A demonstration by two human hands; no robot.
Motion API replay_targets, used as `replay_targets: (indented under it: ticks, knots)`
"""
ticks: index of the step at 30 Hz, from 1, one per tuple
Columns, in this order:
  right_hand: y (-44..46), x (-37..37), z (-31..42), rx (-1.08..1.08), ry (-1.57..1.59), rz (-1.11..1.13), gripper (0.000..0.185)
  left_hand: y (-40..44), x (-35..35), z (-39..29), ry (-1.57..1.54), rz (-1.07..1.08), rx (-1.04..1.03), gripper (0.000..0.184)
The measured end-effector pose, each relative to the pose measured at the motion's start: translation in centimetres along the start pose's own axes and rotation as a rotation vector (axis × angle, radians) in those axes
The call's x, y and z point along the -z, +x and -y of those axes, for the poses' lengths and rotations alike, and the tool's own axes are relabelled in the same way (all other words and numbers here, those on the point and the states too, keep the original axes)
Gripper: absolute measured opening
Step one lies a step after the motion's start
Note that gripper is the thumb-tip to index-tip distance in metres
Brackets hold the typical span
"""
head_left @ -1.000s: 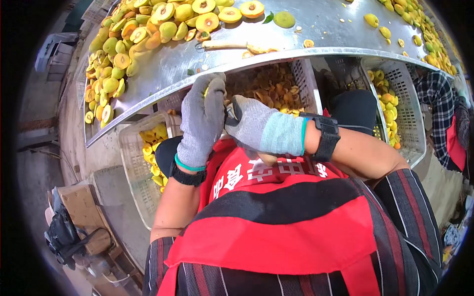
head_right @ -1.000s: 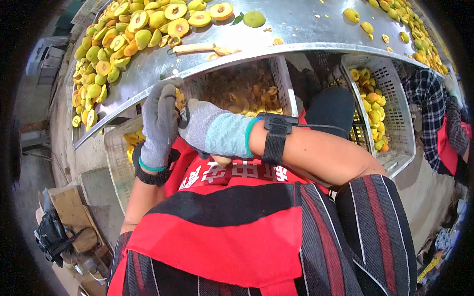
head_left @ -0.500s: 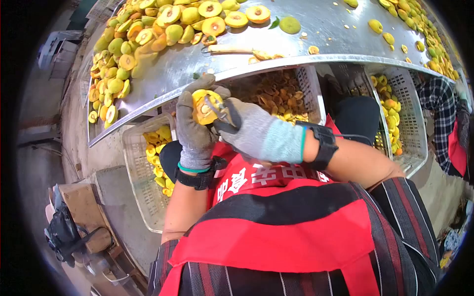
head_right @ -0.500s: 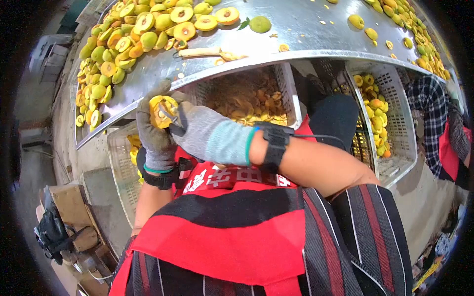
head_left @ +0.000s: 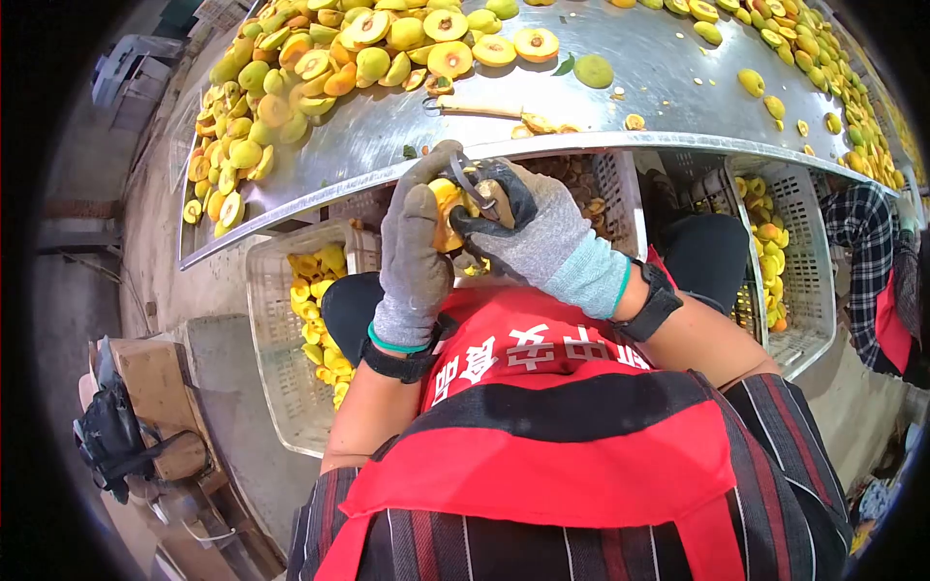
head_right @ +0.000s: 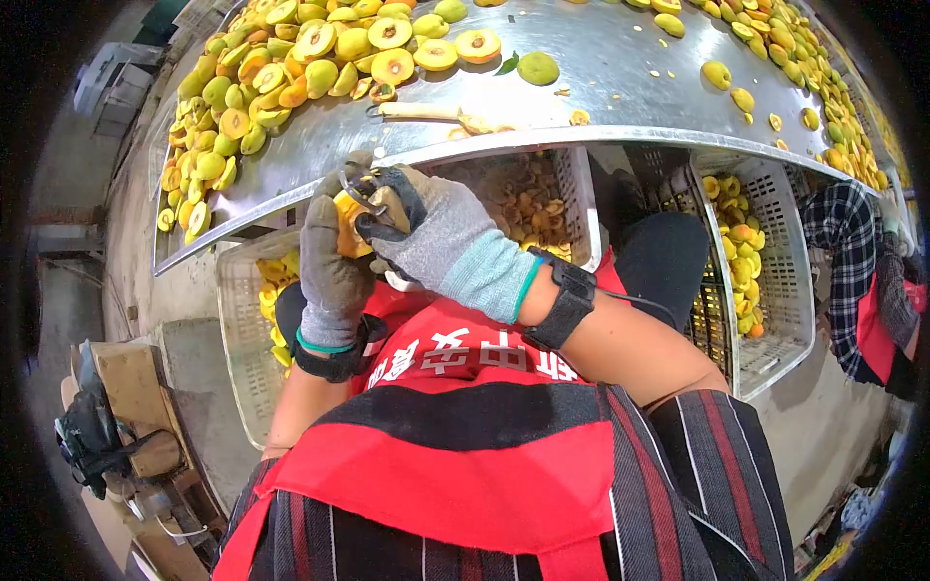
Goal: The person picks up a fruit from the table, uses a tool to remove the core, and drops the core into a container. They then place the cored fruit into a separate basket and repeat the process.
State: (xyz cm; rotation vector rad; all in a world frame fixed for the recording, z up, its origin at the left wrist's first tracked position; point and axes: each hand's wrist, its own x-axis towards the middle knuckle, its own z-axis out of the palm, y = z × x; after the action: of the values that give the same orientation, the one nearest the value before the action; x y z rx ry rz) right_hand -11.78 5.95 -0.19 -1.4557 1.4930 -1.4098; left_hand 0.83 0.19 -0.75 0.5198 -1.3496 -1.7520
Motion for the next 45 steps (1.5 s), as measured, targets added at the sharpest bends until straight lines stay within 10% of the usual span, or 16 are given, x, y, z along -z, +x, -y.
replay_targets:
  ticks: [16,20,26,45]
  knots:
    - [-0.6,0.0,0.4,-0.173,0.076,-0.09,0.035,0.2,-1.2,0.8,0.32,-0.098,-0.148,0.041]
    - [-1.0,-0.5,0.1,0.104,-0.104,-0.16,0.035,0.6,-1.8,0.1,0.367,-0.071,-0.141,0.039]
    - [-1.8,1.5,1.4,0.004,-0.093,-0.017,0.025,1.1,-1.0,0.3,-0.385,-0.151,0.137,0.05]
    - [-2.1,0.7,1.5,-0.118,-0.142,0.18,0.027,0.3,-1.8,-0.8,0.258,-0.091,-0.086,0.037]
